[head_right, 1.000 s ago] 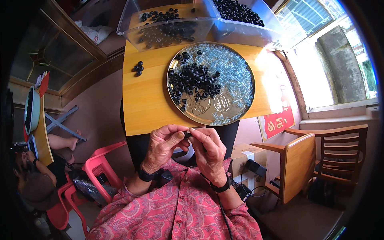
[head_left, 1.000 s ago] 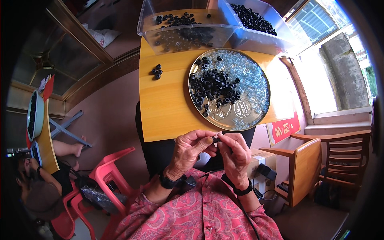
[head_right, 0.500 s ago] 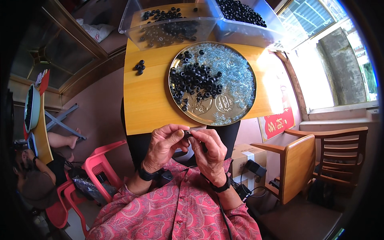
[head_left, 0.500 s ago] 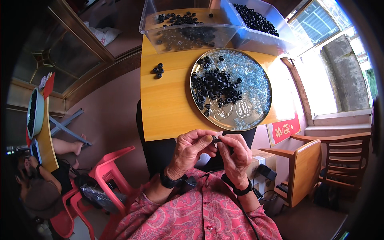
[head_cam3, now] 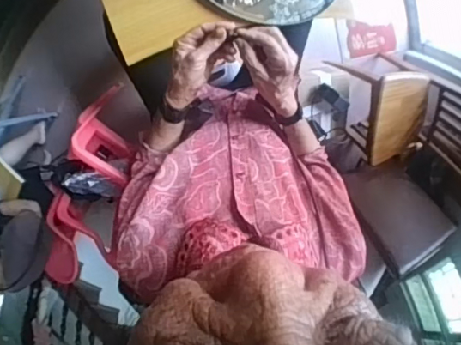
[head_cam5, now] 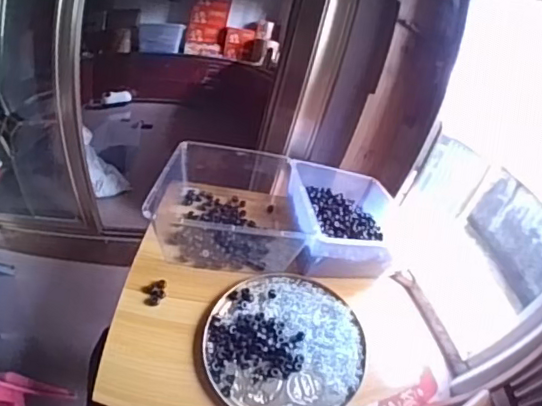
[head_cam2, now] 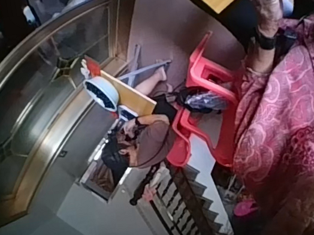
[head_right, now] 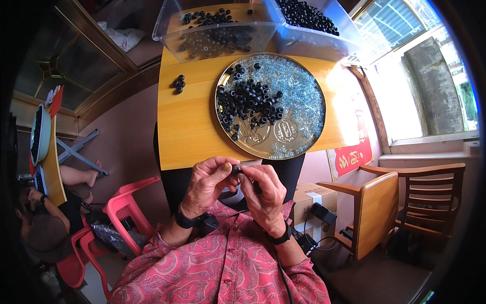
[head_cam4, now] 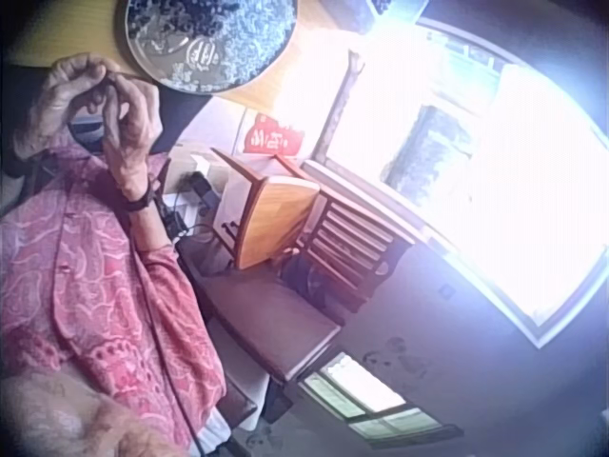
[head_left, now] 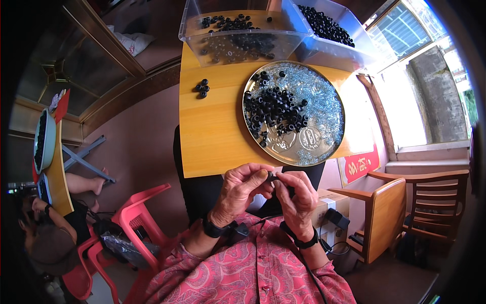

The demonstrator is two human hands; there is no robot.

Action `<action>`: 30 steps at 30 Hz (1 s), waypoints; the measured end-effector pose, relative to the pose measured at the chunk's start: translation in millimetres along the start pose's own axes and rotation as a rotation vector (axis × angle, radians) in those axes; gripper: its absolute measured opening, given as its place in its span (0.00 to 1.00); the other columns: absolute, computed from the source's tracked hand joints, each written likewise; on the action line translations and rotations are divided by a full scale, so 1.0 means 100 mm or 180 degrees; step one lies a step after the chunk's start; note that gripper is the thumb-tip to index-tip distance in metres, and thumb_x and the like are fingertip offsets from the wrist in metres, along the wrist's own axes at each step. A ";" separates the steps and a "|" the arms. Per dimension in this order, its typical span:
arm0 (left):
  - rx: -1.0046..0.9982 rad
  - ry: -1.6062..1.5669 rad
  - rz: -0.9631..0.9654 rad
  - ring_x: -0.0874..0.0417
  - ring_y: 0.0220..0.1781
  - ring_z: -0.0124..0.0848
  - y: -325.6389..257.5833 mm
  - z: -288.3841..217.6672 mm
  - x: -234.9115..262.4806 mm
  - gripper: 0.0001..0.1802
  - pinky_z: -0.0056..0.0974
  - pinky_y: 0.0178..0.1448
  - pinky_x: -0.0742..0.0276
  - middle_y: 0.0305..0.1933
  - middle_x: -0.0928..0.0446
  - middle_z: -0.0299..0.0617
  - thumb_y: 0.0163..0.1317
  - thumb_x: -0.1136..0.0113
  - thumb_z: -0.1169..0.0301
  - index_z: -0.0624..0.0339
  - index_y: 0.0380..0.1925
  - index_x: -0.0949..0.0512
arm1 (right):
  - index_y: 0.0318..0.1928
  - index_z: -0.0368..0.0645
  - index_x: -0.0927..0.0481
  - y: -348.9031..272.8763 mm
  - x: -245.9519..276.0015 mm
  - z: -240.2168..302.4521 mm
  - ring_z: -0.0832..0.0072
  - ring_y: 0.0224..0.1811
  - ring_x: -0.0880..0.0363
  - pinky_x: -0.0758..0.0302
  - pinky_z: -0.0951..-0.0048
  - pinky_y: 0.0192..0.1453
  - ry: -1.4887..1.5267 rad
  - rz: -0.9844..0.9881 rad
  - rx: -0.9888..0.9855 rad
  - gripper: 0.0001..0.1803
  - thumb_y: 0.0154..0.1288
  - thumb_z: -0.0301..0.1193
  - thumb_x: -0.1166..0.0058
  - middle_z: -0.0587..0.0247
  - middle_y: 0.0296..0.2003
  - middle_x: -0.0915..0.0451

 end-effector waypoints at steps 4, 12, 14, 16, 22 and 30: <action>0.0097 -0.0225 0.0077 0.16 0.33 0.26 0.01 0.02 0.01 0.12 0.30 0.36 0.17 0.35 0.18 0.41 0.73 0.43 0.69 0.65 0.50 0.20 | 0.47 0.37 0.17 -0.04 -0.01 -0.12 0.76 0.37 0.19 0.25 0.78 0.39 0.0589 -0.0035 -0.0325 0.12 0.62 0.16 0.38 0.59 0.37 0.18; 0.0122 -0.0269 0.0107 0.16 0.33 0.26 0.00 0.01 0.01 0.12 0.28 0.36 0.17 0.35 0.18 0.41 0.73 0.43 0.69 0.65 0.49 0.20 | 0.48 0.36 0.17 -0.07 -0.03 -0.14 0.76 0.40 0.20 0.26 0.79 0.43 0.0789 -0.0039 -0.0557 0.12 0.63 0.15 0.39 0.60 0.39 0.19; 0.0126 -0.0256 0.0082 0.16 0.33 0.26 0.00 0.01 0.01 0.12 0.29 0.36 0.17 0.35 0.18 0.41 0.73 0.43 0.69 0.65 0.49 0.20 | 0.48 0.36 0.17 -0.07 -0.03 -0.14 0.76 0.40 0.20 0.26 0.79 0.43 0.0780 -0.0040 -0.0554 0.12 0.63 0.15 0.39 0.60 0.38 0.19; 0.0107 -0.0242 0.0092 0.16 0.33 0.26 0.00 0.01 0.00 0.12 0.29 0.36 0.16 0.36 0.18 0.41 0.72 0.43 0.70 0.65 0.49 0.20 | 0.48 0.36 0.17 -0.07 -0.03 -0.13 0.76 0.39 0.20 0.26 0.79 0.42 0.0697 -0.0037 -0.0516 0.13 0.63 0.15 0.39 0.60 0.38 0.19; 0.0090 -0.0209 0.0073 0.15 0.34 0.26 -0.01 0.01 0.00 0.11 0.29 0.37 0.16 0.35 0.18 0.40 0.72 0.42 0.70 0.65 0.49 0.20 | 0.48 0.38 0.17 -0.05 -0.03 -0.10 0.77 0.36 0.21 0.27 0.79 0.37 0.0462 -0.0040 -0.0285 0.13 0.63 0.17 0.38 0.61 0.37 0.19; -0.0044 -0.0024 -0.0004 0.15 0.33 0.26 -0.03 -0.03 -0.02 0.12 0.30 0.37 0.16 0.35 0.17 0.41 0.71 0.40 0.69 0.65 0.49 0.19 | 0.48 0.39 0.17 -0.02 -0.03 -0.04 0.78 0.34 0.21 0.27 0.79 0.34 0.0202 -0.0013 -0.0075 0.14 0.61 0.16 0.37 0.61 0.36 0.19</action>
Point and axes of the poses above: each hand's wrist, its own y-axis towards the middle knuckle, its own x-axis out of the back of the hand, z = x × y, the point moved 5 cm from there along y, towards the middle knuckle
